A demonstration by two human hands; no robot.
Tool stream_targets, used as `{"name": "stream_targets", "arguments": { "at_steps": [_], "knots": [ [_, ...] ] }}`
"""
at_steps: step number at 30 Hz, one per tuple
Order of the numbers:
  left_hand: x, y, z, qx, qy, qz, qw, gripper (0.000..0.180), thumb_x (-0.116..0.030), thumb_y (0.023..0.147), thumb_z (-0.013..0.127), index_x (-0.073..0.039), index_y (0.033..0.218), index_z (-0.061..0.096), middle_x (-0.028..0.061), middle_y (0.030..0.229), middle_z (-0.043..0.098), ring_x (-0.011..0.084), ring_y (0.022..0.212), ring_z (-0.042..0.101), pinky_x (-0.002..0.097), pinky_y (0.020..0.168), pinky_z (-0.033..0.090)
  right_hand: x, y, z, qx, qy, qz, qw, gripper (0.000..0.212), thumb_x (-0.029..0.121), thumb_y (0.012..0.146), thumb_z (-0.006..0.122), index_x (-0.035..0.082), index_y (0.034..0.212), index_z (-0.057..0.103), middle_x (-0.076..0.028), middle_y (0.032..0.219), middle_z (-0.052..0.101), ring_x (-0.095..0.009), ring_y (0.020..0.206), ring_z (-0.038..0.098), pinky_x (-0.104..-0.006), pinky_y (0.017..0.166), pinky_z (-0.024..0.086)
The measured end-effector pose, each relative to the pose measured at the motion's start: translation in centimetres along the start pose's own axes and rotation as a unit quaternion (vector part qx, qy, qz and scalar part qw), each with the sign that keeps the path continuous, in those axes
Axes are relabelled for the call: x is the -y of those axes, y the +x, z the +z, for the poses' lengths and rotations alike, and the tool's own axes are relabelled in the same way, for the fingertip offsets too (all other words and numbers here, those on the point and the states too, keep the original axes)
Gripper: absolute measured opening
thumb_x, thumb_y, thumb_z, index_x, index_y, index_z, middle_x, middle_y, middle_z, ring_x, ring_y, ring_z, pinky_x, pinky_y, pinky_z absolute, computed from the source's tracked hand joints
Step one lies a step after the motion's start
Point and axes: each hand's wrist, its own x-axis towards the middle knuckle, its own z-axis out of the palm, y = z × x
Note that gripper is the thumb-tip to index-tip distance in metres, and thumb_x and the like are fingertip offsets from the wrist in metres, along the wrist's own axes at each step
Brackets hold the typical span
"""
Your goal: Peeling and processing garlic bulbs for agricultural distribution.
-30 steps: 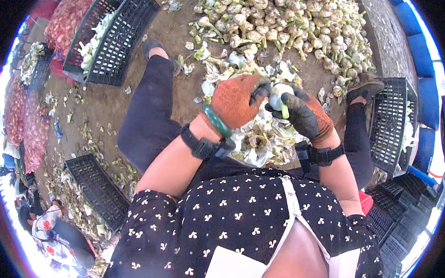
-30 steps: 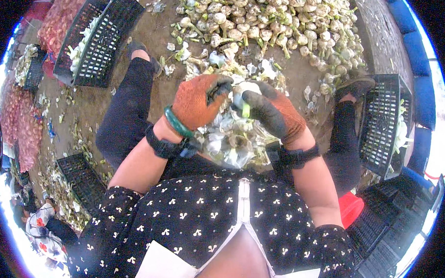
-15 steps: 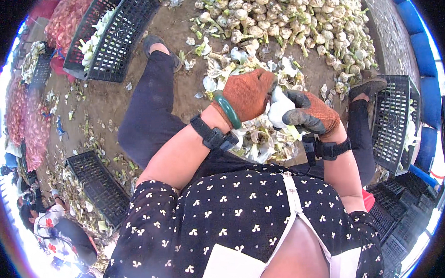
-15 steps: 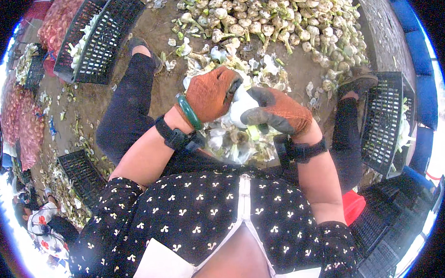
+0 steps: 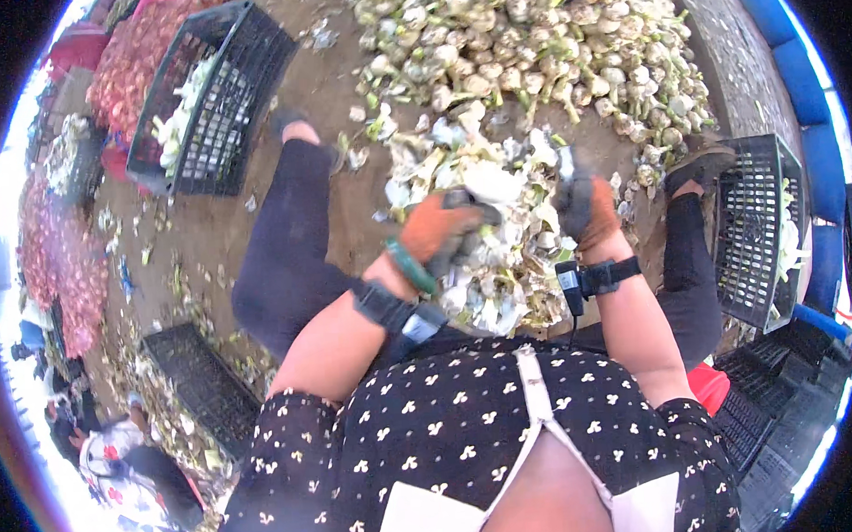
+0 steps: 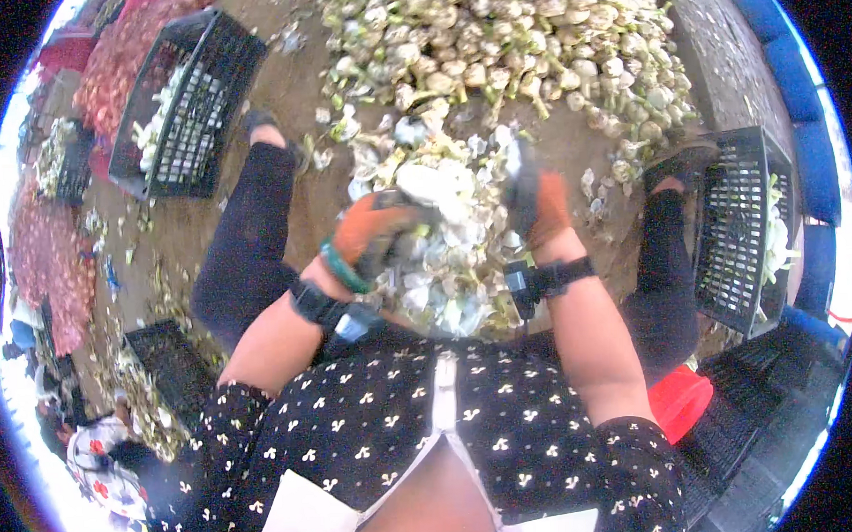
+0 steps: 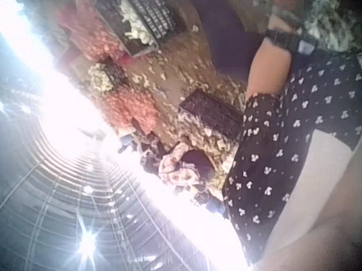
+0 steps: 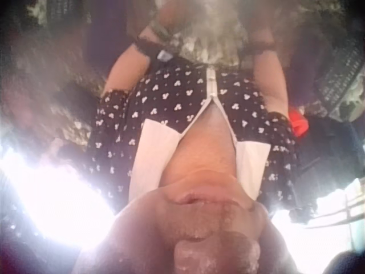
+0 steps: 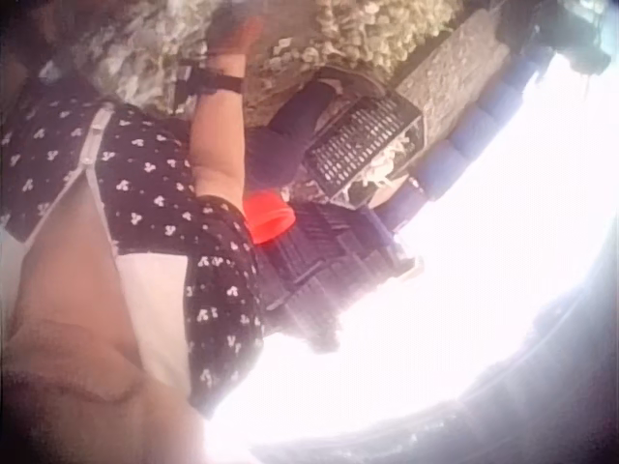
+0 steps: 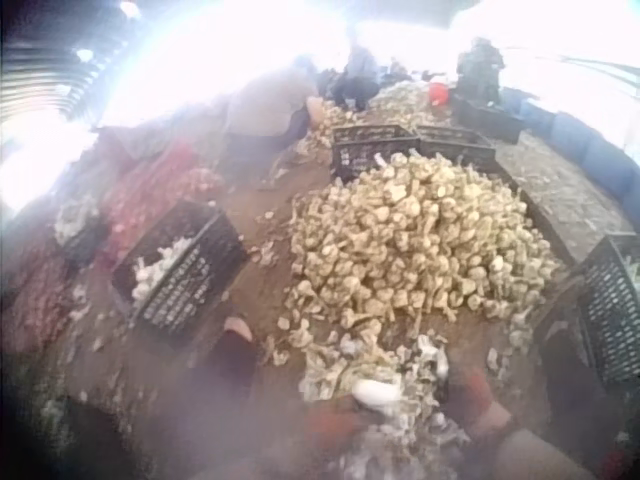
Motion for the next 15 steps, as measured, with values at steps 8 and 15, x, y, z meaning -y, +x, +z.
{"name": "stream_targets", "arguments": {
  "at_steps": [8, 15],
  "knots": [
    [-7.3, -1.2, -5.3, -0.316, 0.015, 0.304, 0.899, 0.019, -0.019, 0.089, 0.048, -0.005, 0.102, 0.053, 0.0001, 0.073, 0.053, 0.0072, 0.056, 0.05, 0.0202, 0.045, 0.041, -2.3, 4.7, -1.1, 0.048, -0.186, 0.066, 0.979, 0.046, 0.017, 0.07, 0.062, 0.002, 0.113, 0.055, -0.016, 0.109, 0.059, -0.025, 0.098, 0.057, -0.032, 0.085, 0.043],
    [0.2, 3.8, -1.9, -0.212, -0.192, -0.005, 0.958, 0.025, -0.012, 0.083, 0.05, 0.0, 0.105, 0.053, 0.0053, 0.08, 0.057, 0.0137, 0.068, 0.055, 0.0243, 0.062, 0.046, -8.6, 16.0, -15.0, -0.287, -0.542, 0.056, 0.788, 0.053, 0.018, 0.074, 0.06, 0.014, 0.124, 0.044, -0.018, 0.128, 0.041, -0.034, 0.116, 0.041, -0.0385, 0.095, 0.038]
  ]
}}
